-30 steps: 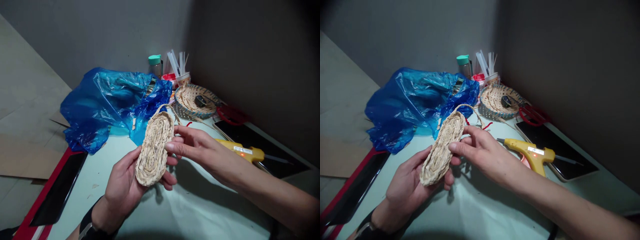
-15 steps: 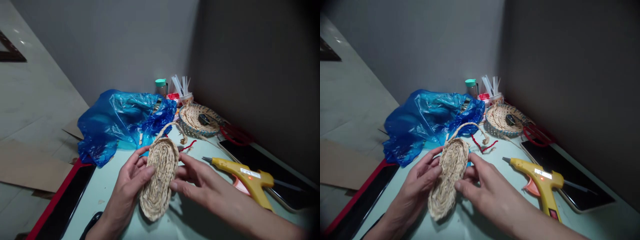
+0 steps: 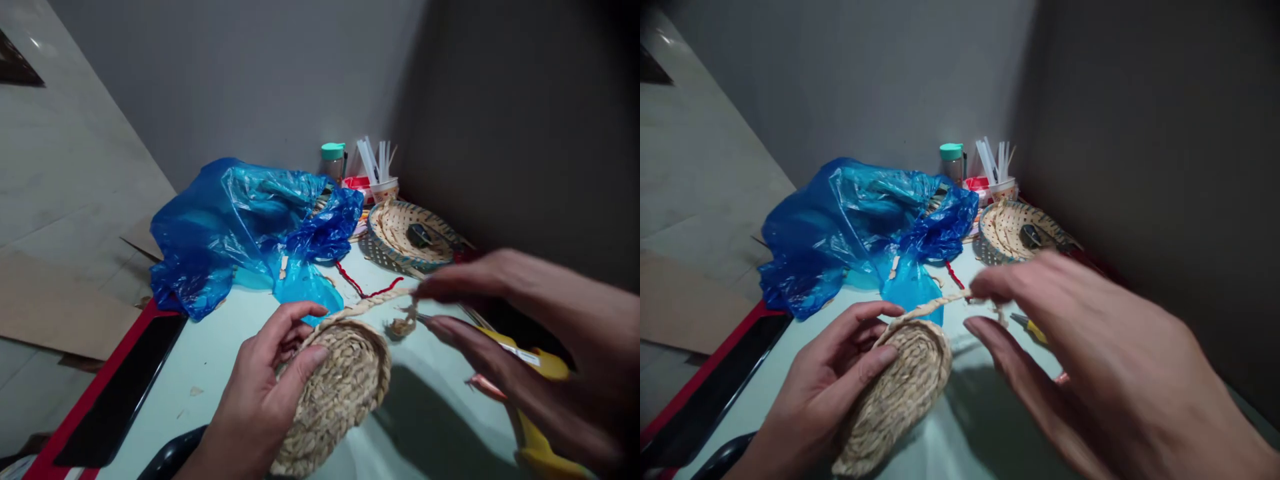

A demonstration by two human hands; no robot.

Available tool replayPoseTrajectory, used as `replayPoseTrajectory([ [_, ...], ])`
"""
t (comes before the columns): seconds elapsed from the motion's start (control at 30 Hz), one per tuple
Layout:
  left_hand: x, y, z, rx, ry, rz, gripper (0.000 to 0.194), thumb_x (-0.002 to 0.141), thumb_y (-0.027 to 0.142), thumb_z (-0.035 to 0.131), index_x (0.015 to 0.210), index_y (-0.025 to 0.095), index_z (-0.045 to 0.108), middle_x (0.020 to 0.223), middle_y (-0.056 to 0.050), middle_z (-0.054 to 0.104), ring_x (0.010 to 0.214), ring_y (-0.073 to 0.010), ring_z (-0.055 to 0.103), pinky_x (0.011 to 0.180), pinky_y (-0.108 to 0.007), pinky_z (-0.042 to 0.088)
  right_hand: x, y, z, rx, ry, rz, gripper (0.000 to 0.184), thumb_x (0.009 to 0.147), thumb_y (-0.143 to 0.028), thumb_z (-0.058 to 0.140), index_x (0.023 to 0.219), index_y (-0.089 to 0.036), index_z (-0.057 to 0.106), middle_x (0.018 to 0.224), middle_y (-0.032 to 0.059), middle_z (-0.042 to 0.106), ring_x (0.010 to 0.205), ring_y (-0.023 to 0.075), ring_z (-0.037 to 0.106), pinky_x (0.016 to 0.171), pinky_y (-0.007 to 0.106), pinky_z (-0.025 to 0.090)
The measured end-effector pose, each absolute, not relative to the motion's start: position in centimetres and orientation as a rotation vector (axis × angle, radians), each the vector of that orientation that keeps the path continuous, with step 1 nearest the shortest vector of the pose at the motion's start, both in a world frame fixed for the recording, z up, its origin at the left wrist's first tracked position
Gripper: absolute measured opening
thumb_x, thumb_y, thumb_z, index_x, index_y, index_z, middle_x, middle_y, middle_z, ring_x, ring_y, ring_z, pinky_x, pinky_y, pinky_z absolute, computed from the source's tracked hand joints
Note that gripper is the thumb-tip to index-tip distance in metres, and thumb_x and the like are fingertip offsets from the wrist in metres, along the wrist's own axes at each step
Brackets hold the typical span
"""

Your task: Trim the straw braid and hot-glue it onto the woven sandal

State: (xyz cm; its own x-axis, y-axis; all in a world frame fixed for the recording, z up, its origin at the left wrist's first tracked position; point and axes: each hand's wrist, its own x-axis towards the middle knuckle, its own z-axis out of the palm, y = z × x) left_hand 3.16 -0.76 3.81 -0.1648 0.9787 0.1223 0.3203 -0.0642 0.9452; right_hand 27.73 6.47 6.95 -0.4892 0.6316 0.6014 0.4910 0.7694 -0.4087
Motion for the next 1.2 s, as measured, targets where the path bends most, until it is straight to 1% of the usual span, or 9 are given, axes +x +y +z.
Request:
replayPoseTrajectory([
  [0.07, 3.4, -1.1, 3.5, 1.579, 1.605, 1.216, 0.024, 0.096, 0.027, 0.065, 0.115, 0.040, 0.070, 0.091, 0.009, 0.076, 0.081, -0.0091, 0.073, 0.073, -0.015, 0.053, 27.4, 7.3, 7.1, -0.742, -2.317, 0.043, 0.039, 0.103, -0.040, 0.059, 0.141, -0.034, 0.055, 0.126, 0.0034, 0.069, 0.109, 0.0284, 0.065, 0.088, 0.040, 0.052],
  [0.13, 3.8, -1.3, 3.2, 1.698, 1.647, 1.236, 0.028, 0.097, 0.024, 0.062, 0.118, 0.042, 0.067, 0.098, 0.012, 0.077, 0.087, -0.0075, 0.074, 0.078, -0.014, 0.052, 26.8, 8.1, 6.8, -0.604, -2.450, 0.141, 0.037, 0.108, -0.033, 0.050, 0.145, -0.029, 0.049, 0.126, 0.0047, 0.068, 0.111, 0.0246, 0.064, 0.089, 0.038, 0.051],
  [0.23, 4.1, -1.3, 2.8, 1.855, 1.639, 1.279, 0.028, 0.098, 0.019, 0.058, 0.118, 0.037, 0.067, 0.107, 0.012, 0.078, 0.095, -0.0058, 0.073, 0.086, -0.012, 0.050, 26.2, 8.6, 6.1, -0.466, -2.476, 0.323, 0.020, 0.109, -0.021, 0.048, 0.125, -0.023, 0.060, 0.102, 0.0027, 0.070, 0.089, 0.0173, 0.065, 0.073, 0.031, 0.049],
  [0.33, 4.1, -1.0, 2.8, 1.963, 1.622, 1.246, 0.027, 0.097, 0.014, 0.056, 0.114, 0.030, 0.069, 0.107, 0.010, 0.079, 0.095, -0.0049, 0.073, 0.088, -0.010, 0.050, 26.0, 8.4, 6.0, -0.482, -2.445, 0.374, 0.014, 0.108, -0.023, 0.052, 0.109, -0.019, 0.066, 0.094, 0.0022, 0.071, 0.081, 0.0143, 0.066, 0.067, 0.027, 0.048],
  [0.53, 3.8, -0.6, 3.5, 2.113, 1.673, 1.040, 0.026, 0.094, 0.010, 0.059, 0.109, 0.028, 0.070, 0.101, 0.012, 0.081, 0.088, -0.0016, 0.075, 0.085, -0.002, 0.049, 25.9, 7.6, 6.4, -0.588, -2.367, 0.488, 0.011, 0.106, -0.027, 0.059, 0.103, -0.023, 0.069, 0.087, -0.0050, 0.069, 0.072, 0.0068, 0.063, 0.063, 0.018, 0.047],
  [0.67, 3.9, -0.6, 3.5, 2.154, 1.707, 0.988, 0.025, 0.092, 0.012, 0.061, 0.108, 0.028, 0.071, 0.100, 0.012, 0.082, 0.088, -0.0029, 0.076, 0.083, -0.002, 0.050, 25.9, 7.3, 6.1, -0.680, -2.320, 0.625, 0.012, 0.105, -0.028, 0.060, 0.098, -0.026, 0.069, 0.082, -0.0083, 0.066, 0.067, 0.0043, 0.058, 0.059, 0.016, 0.043],
  [0.93, 3.8, -0.4, 3.2, 2.113, 1.754, 0.968, 0.023, 0.093, 0.014, 0.061, 0.106, 0.028, 0.073, 0.099, 0.011, 0.083, 0.086, -0.0054, 0.078, 0.084, -0.006, 0.054, 26.2, 7.0, 6.1, -0.640, -2.342, 0.651, 0.012, 0.106, -0.028, 0.057, 0.101, -0.025, 0.067, 0.080, -0.0071, 0.064, 0.064, 0.0051, 0.057, 0.058, 0.016, 0.043],
  [1.07, 3.6, -0.5, 3.0, 2.131, 1.751, 1.014, 0.023, 0.093, 0.014, 0.061, 0.106, 0.028, 0.073, 0.099, 0.011, 0.083, 0.086, -0.0049, 0.077, 0.085, -0.005, 0.053, 26.5, 6.9, 5.8, -0.515, -2.430, 0.434, 0.007, 0.105, -0.023, 0.055, 0.106, -0.022, 0.062, 0.091, -0.0014, 0.069, 0.074, 0.0107, 0.064, 0.061, 0.021, 0.047],
  [1.2, 3.3, -0.7, 2.8, 2.178, 1.760, 1.124, 0.024, 0.093, 0.012, 0.062, 0.107, 0.029, 0.071, 0.098, 0.012, 0.081, 0.087, -0.0029, 0.076, 0.084, -0.003, 0.051, 26.7, 6.8, 5.4, -0.517, -2.525, 0.161, 0.015, 0.105, -0.019, 0.051, 0.116, -0.018, 0.062, 0.090, 0.0021, 0.066, 0.072, 0.0147, 0.061, 0.059, 0.028, 0.044],
])
